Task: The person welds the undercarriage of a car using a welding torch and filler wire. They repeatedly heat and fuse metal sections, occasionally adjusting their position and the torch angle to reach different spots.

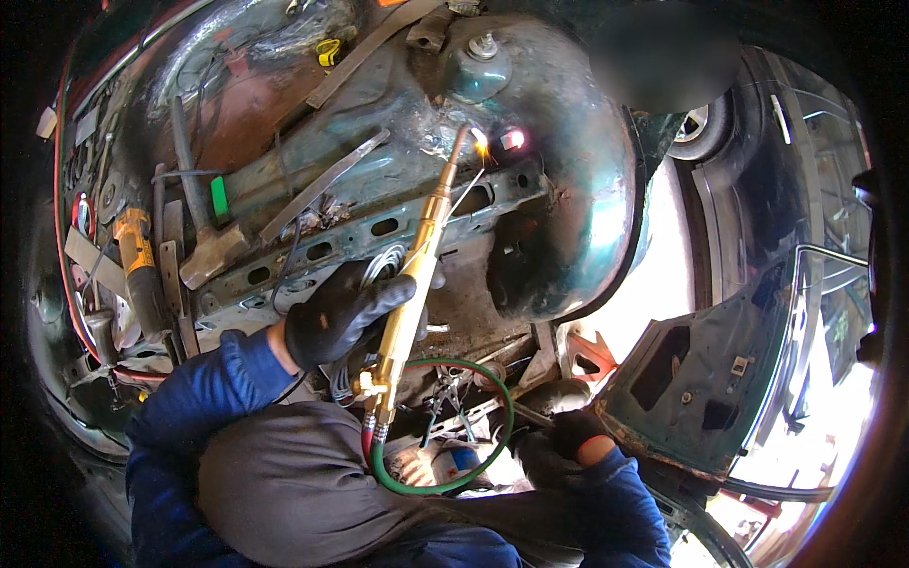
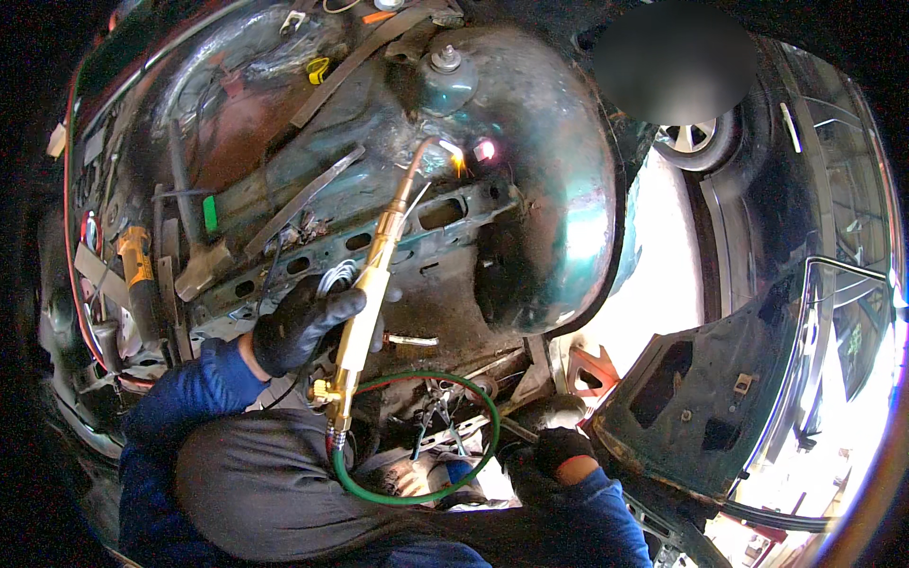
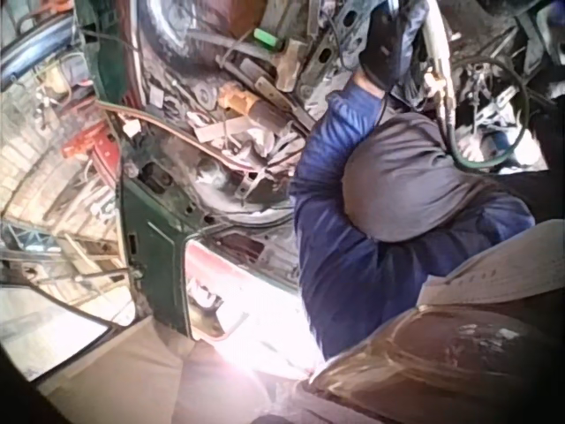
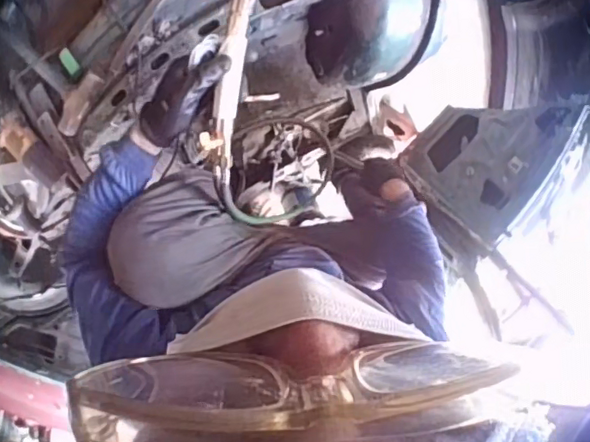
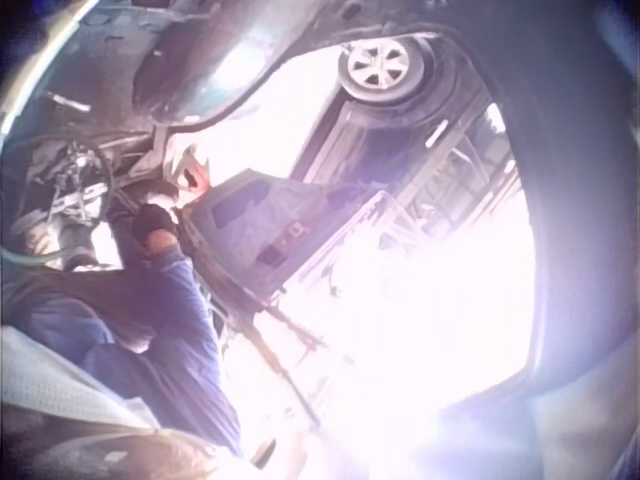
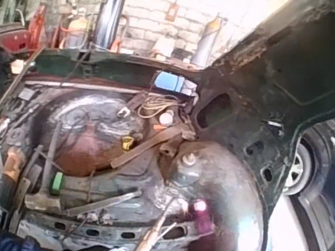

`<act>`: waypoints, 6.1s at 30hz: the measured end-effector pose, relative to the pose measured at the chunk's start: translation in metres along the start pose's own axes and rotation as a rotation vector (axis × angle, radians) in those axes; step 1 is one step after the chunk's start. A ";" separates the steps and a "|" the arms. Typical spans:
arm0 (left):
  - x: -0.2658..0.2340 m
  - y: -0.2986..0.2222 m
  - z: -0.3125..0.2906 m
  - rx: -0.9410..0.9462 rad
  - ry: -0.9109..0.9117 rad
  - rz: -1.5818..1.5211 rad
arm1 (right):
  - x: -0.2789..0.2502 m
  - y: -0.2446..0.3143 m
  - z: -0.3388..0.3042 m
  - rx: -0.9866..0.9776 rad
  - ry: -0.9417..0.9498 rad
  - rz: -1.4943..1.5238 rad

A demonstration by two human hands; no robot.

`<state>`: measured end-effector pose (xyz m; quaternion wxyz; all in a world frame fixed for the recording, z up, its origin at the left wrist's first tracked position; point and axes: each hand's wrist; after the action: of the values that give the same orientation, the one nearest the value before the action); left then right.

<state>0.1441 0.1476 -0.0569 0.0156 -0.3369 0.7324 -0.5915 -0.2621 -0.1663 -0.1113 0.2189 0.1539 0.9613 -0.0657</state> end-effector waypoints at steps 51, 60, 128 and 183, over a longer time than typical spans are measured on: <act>-0.007 -0.005 -0.057 0.218 -0.301 -0.345 | -0.353 0.061 -0.015 -0.424 -1.086 -0.643; -0.003 -0.011 -0.054 0.205 -0.298 -0.226 | -0.355 0.068 0.002 -0.313 -1.073 -0.777; -0.014 -0.002 -0.046 0.210 -0.302 -0.206 | -0.344 0.081 0.004 -0.209 -1.080 -0.629; 0.032 -0.101 -0.055 0.219 -0.454 -0.078 | 0.049 -0.030 0.013 0.187 -0.804 0.378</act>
<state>0.1442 0.1704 0.0601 0.1932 -0.4852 0.6284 -0.5765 -0.3084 -0.1842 -0.1425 0.5683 0.3079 0.7449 -0.1656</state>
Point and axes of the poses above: each hand's wrist, its own z-axis towards the middle knuckle, its own x-axis out of the palm, y = z × x, and after that the axes turned 1 degree about -y, right-handed
